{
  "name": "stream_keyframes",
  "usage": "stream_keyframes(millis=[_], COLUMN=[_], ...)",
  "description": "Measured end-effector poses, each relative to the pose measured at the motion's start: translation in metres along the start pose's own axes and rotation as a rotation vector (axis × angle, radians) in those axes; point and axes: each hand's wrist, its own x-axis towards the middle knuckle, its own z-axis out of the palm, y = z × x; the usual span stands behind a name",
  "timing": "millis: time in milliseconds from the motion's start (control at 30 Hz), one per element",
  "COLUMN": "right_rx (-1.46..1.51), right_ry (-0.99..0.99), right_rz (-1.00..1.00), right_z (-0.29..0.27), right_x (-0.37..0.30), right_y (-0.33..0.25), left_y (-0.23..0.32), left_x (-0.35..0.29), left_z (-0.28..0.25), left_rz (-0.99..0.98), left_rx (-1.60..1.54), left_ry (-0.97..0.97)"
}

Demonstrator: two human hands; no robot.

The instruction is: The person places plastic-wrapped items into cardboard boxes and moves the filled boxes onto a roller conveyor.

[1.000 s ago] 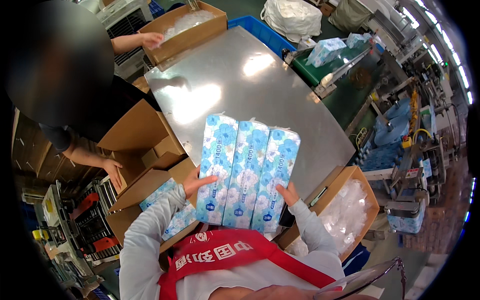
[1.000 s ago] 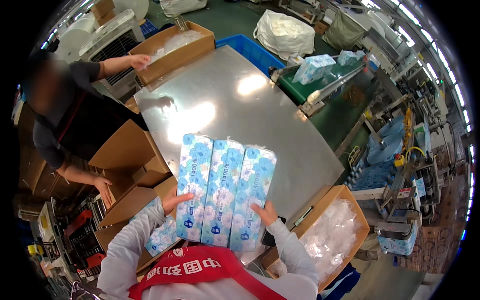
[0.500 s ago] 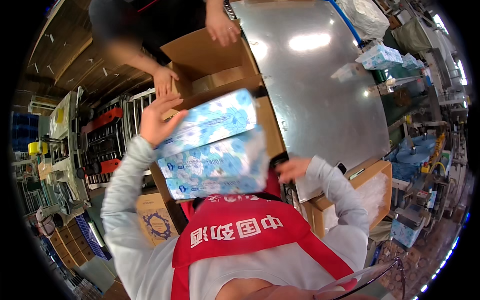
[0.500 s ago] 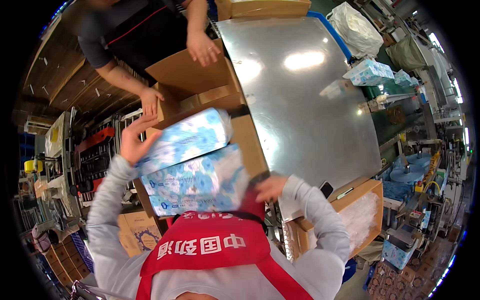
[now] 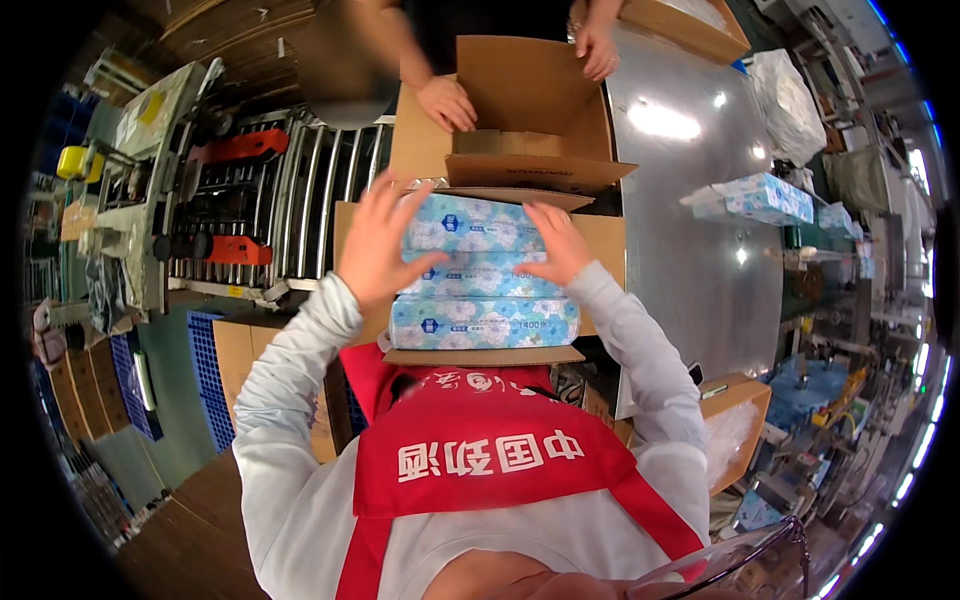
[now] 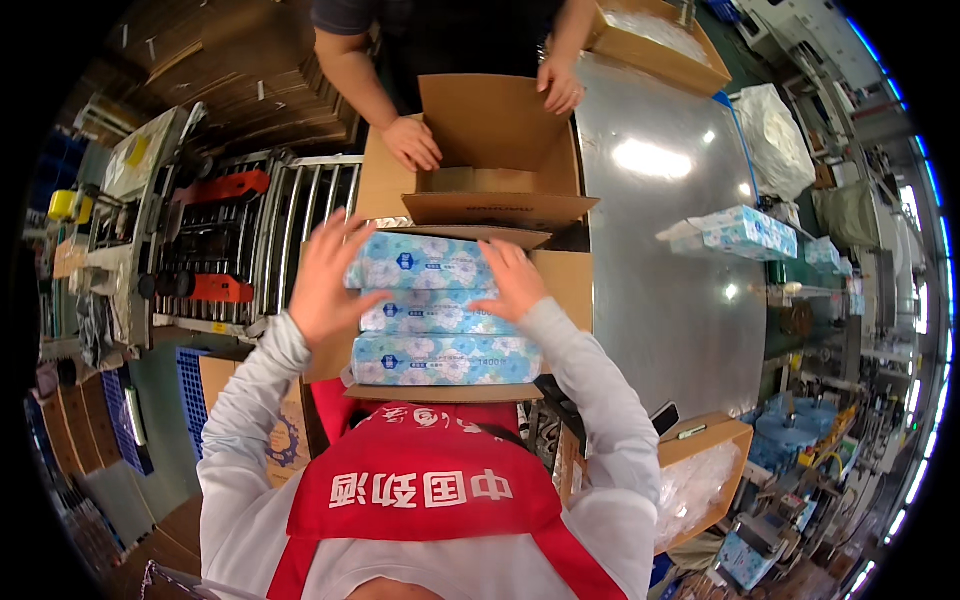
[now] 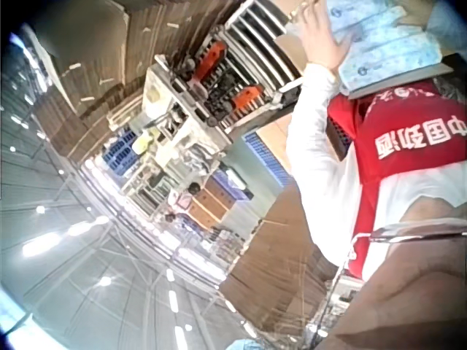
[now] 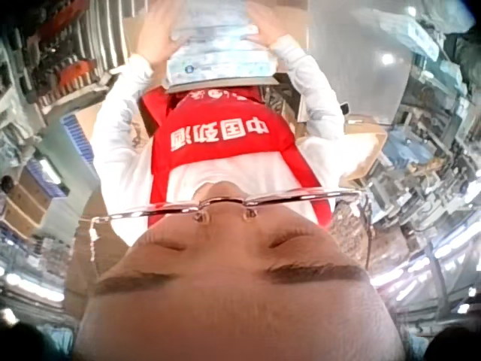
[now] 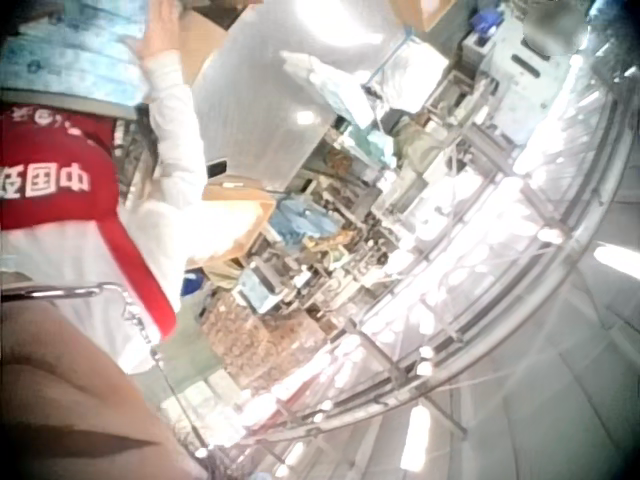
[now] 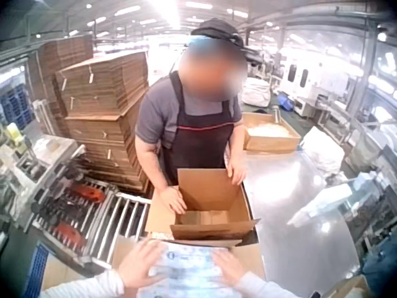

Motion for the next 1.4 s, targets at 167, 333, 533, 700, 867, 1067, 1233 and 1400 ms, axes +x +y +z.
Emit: stream_keyframes(millis=[167, 333, 533, 700, 867, 1067, 1233, 1400], right_rx=[-0.125, -0.186, -0.367, -0.331, -0.405, -0.129, 0.017, 0.248], right_ry=[0.090, -0.066, -0.162, -0.477, -0.545, 0.360, 0.424, 0.009], right_rz=[0.082, 0.113, 0.084, 0.056, 0.208, 0.476, 0.956, 0.544], right_z=[0.070, 0.040, -0.006, 0.025, 0.063, 0.042, 0.031, -0.016], right_x=[0.069, 0.068, 0.001, -0.039, -0.021, -0.085, -0.161, -0.088], right_y=[0.014, -0.006, -0.009, 0.012, 0.029, 0.090, 0.113, 0.007], left_y=[-0.016, -0.003, -0.018, -0.059, -0.075, -0.059, -0.055, 0.015], left_x=[-0.003, -0.015, -0.020, -0.032, -0.027, -0.064, -0.146, -0.139], left_z=[0.015, 0.047, 0.058, 0.123, 0.188, 0.130, 0.058, 0.062], left_rz=[0.164, 0.104, 0.047, -0.097, -0.163, 0.041, -0.874, -0.298], left_rx=[0.156, 0.260, 0.265, 0.276, 0.542, 0.385, -0.346, -0.209], left_ry=[-0.070, -0.356, -0.445, -0.760, -0.751, -0.250, -0.208, -0.515])
